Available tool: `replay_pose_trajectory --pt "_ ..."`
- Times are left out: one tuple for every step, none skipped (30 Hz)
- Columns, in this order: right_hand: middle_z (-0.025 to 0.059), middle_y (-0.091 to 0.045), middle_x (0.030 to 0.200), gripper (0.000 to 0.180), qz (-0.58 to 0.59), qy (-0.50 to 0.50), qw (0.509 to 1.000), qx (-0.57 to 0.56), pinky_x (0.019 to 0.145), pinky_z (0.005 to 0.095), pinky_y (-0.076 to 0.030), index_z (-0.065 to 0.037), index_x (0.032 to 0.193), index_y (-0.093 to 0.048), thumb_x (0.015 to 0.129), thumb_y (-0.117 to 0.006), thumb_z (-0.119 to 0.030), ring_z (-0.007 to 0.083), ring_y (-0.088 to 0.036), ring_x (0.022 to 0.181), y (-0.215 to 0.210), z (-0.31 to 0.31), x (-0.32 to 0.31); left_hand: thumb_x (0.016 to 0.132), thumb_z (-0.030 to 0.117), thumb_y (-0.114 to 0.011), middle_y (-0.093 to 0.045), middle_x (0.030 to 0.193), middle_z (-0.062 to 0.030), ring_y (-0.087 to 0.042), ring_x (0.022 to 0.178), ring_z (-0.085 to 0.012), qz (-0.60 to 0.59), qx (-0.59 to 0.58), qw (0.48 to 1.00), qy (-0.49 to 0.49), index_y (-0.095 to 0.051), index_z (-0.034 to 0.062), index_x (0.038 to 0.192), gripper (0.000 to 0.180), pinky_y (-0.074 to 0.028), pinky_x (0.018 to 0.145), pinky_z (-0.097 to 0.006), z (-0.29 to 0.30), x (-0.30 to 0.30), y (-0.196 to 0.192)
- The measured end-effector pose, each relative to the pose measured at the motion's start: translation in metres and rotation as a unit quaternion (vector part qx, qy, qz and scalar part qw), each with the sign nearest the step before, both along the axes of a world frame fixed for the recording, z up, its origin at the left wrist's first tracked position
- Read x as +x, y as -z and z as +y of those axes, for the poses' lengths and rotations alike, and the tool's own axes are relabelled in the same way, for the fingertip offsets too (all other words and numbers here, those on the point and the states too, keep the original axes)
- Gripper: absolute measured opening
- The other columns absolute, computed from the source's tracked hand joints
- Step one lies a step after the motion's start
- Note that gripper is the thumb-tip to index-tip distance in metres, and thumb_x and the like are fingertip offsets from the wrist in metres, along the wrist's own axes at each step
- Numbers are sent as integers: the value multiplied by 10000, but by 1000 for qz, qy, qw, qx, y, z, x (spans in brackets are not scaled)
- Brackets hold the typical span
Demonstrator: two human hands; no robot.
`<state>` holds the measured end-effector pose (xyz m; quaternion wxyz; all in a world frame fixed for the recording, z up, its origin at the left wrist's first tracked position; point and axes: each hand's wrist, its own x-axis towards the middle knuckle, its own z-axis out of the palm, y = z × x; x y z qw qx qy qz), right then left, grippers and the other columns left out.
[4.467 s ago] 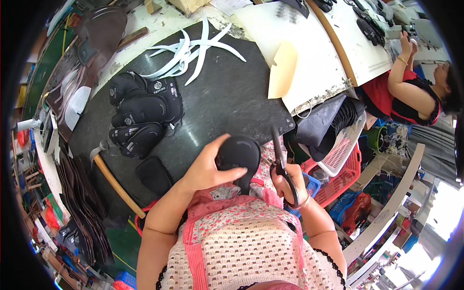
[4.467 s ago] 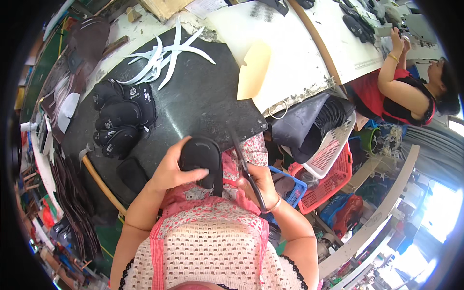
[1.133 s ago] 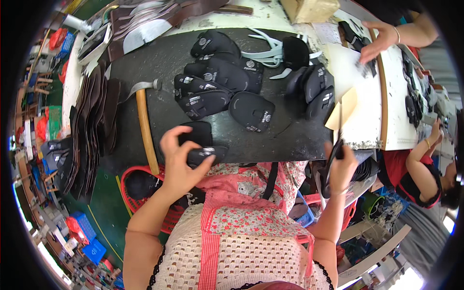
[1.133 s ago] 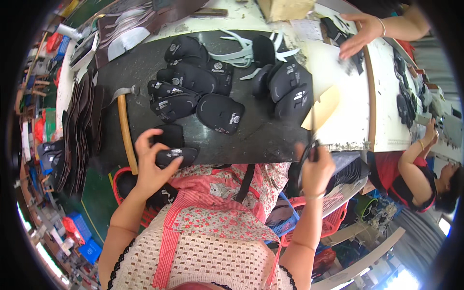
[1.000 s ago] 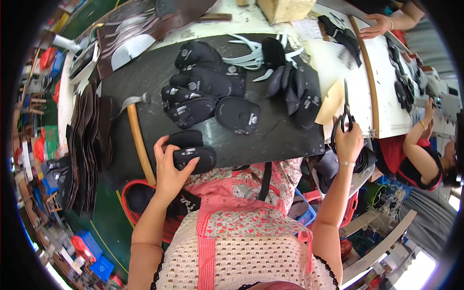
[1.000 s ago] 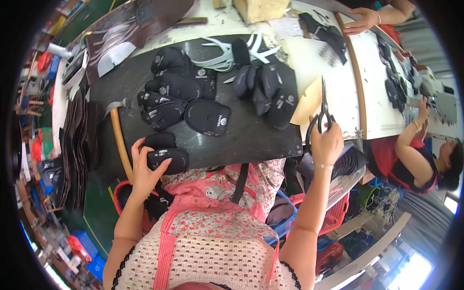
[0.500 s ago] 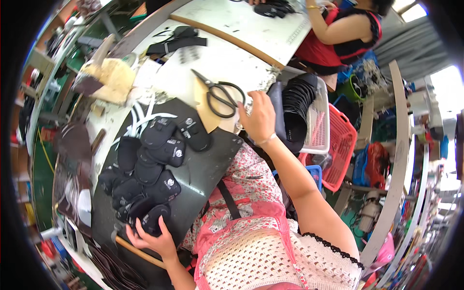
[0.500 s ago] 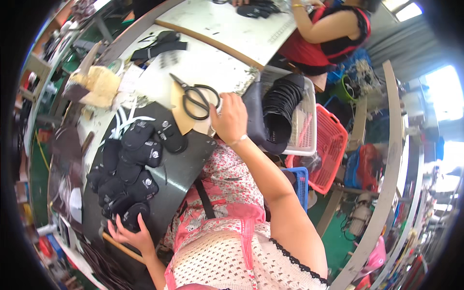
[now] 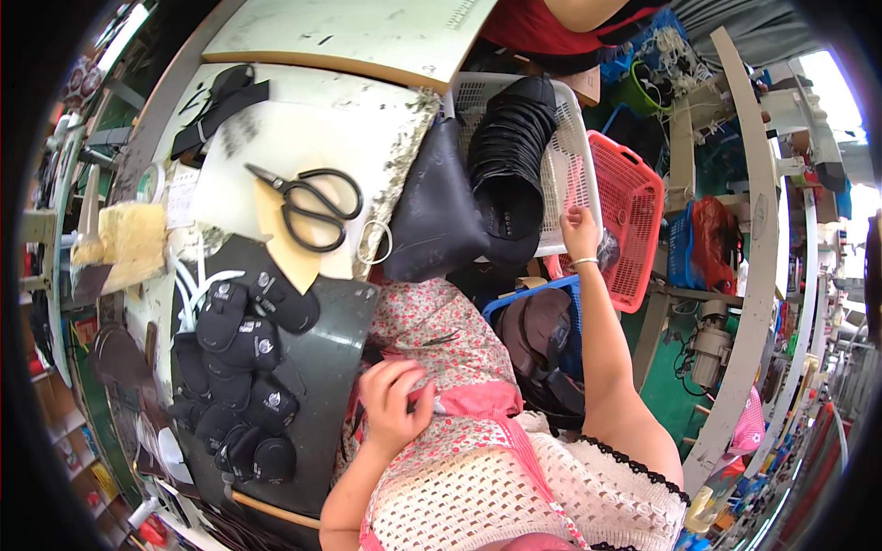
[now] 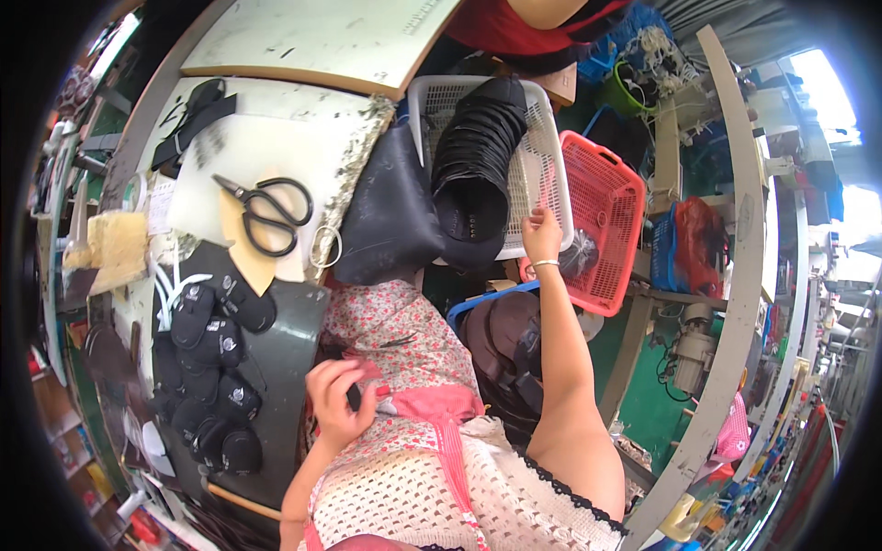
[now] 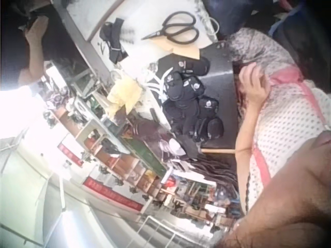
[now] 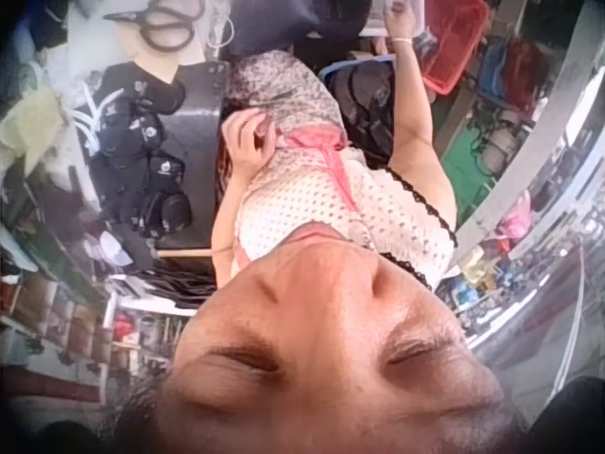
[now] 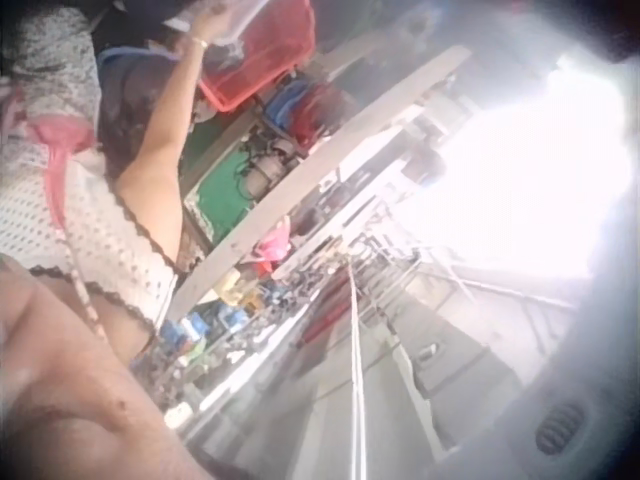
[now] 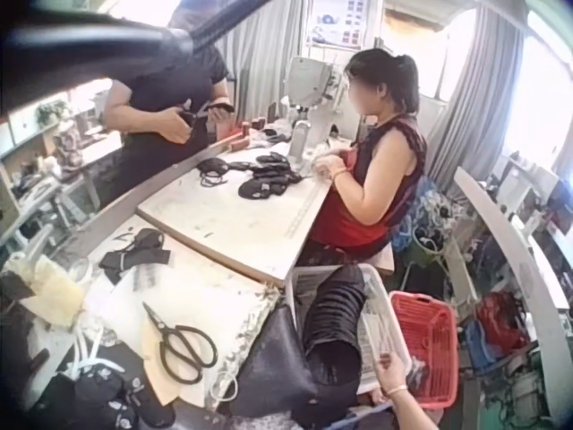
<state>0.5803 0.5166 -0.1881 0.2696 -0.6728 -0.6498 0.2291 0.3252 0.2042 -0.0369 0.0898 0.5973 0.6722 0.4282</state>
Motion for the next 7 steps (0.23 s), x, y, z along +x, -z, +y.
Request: replay_pose_trajectory --pt "162 -651 813 281 6 21 999 -27 702 356 -499 5 939 -576 708 -651 -139 285 -640 763 -2 10 0 696 83 -695 -555 993 -106 -526 915 -304 -45 -20 998 48 -556 53 967 306 -430 793 -388 19 5 1" --pt "162 -651 813 281 5 28 999 -31 702 356 -499 5 939 -576 708 -651 -139 285 -640 763 5 24 6 696 83 -695 -555 993 -106 -526 915 -304 -46 -24 997 54 -556 53 967 306 -430 793 -388 38 11 4" --pt "163 -653 825 300 1 28 999 -23 713 356 -500 4 948 -577 707 -649 -160 287 -643 775 15 43 12 701 72 -689 -564 1000 -114 -535 931 -319 -83 -51 991 89 -558 42 967 298 -438 804 -384 55 17 8" --pt "164 -655 836 319 -4 26 999 -19 723 357 -500 3 957 -577 707 -647 -182 290 -645 786 25 59 17 705 61 -683 -574 1007 -123 -544 946 -334 -121 -82 982 122 -561 31 967 291 -445 815 -379 69 24 14" --pt "153 -662 847 342 -22 29 999 -20 734 346 -500 -16 982 -592 714 -653 -219 278 -648 795 32 76 19 705 61 -683 -574 1007 -123 -544 946 -334 -122 -88 980 127 -561 31 967 291 -445 815 -379 84 30 19" --pt "142 -670 859 365 -39 31 998 -22 744 335 -499 -35 1008 -606 722 -658 -256 265 -651 804 38 93 21 720 79 -678 -574 1026 -120 -538 971 -349 -164 -124 968 146 -558 35 991 299 -441 834 -385 98 36 26" --pt "142 -670 859 365 -39 33 998 -28 744 335 -499 -35 1008 -606 722 -658 -256 265 -651 804 46 99 24 735 97 -673 -575 1044 -118 -533 996 -364 -205 -159 953 159 -555 40 1014 308 -437 853 -391 112 42 33"
